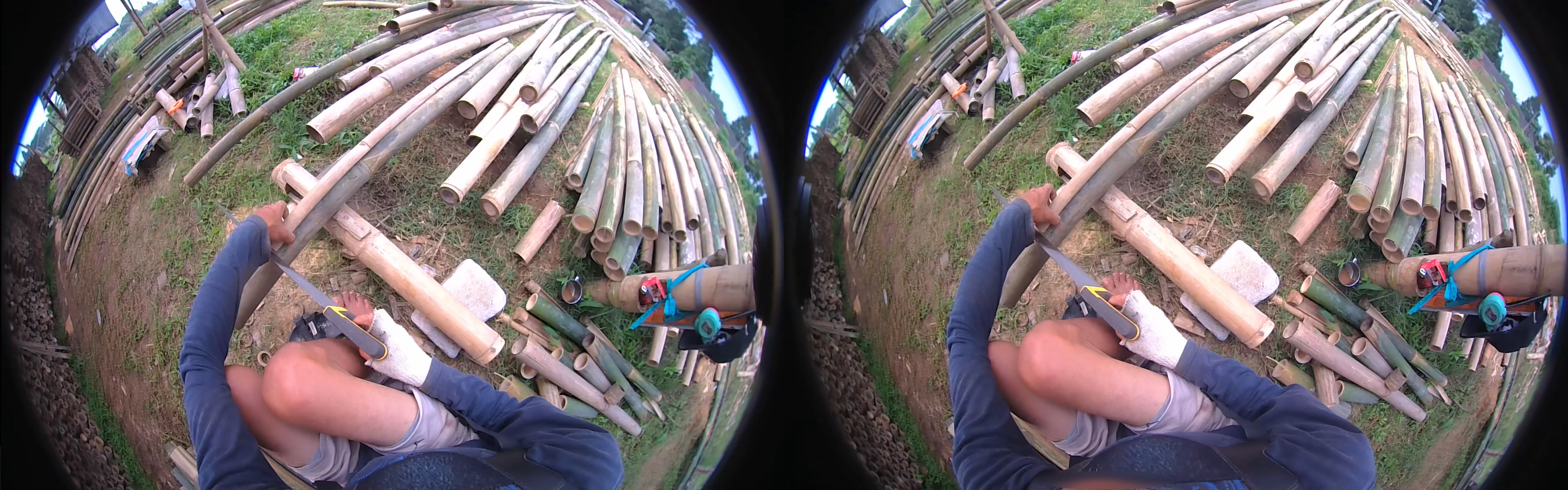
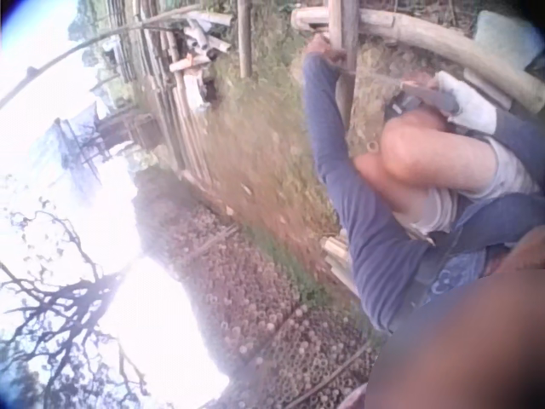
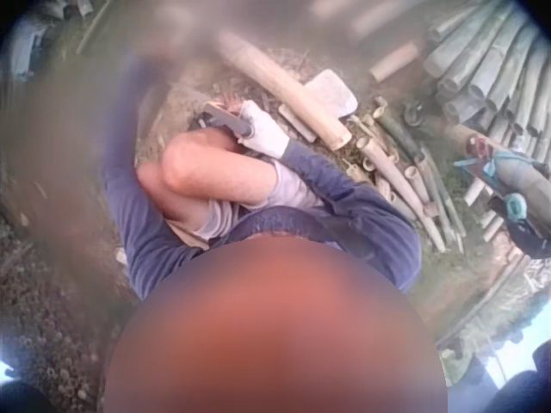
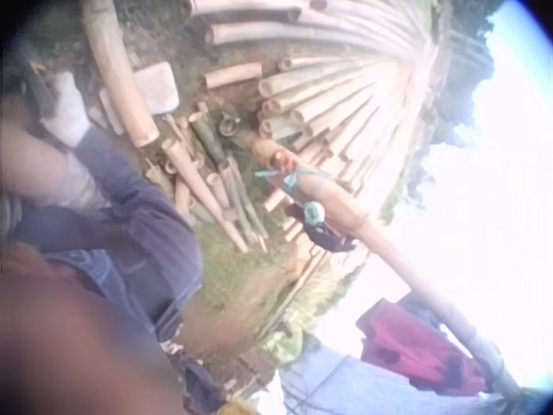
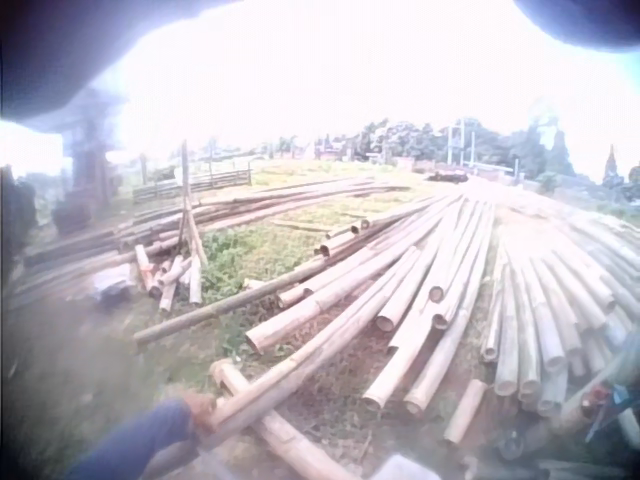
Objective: The person sits on the ground and uses a hand saw to cut bamboo poles into shorter sections. They repeatedly position a pole on a makeshift stand, saw through it, and then move the cut pieces aside.
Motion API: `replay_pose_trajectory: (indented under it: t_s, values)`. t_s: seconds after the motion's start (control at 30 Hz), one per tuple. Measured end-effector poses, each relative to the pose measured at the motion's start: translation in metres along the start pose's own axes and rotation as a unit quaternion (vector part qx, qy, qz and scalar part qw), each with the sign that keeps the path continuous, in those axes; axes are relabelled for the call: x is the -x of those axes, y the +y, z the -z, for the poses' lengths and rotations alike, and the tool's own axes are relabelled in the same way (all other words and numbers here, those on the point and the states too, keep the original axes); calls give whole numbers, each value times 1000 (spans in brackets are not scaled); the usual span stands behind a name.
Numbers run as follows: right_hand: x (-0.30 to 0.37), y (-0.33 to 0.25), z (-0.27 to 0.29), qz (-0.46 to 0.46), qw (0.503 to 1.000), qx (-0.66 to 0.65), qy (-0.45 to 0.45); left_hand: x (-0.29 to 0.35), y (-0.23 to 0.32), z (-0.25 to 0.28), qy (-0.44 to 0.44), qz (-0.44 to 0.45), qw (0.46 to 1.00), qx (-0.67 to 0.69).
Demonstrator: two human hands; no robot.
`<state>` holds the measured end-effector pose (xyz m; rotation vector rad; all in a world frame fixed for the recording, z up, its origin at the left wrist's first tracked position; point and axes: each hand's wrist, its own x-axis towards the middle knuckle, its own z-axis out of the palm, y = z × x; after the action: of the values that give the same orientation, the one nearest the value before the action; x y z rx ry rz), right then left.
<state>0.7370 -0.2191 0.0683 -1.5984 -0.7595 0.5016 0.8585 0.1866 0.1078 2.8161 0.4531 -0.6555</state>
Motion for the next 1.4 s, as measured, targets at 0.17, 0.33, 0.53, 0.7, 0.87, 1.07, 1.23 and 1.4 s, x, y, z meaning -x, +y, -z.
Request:
replay_pose_trajectory:
  t_s: [0.17,0.33,0.53,0.7,0.87,1.07,1.23,1.4]
  values:
    - [14,5,2,-55,997,-32,-41,-3,28,-19,35,-47,975,213]
    - [12,9,1,33,988,111,-104,16,70,-38,162,-57,948,269]
    - [12,12,1,22,992,80,-90,41,76,-37,284,-39,943,168]
    - [11,12,4,12,993,79,-91,45,77,-42,282,-33,940,190]
    - [7,10,10,11,990,102,-100,42,70,-24,237,-13,942,236]
    - [1,14,8,26,989,104,-105,68,76,1,252,-62,934,245]
    - [-4,13,4,10,987,117,-107,67,129,7,220,-122,901,352]
    - [-4,11,-3,47,990,115,-68,46,162,0,150,-233,921,275]
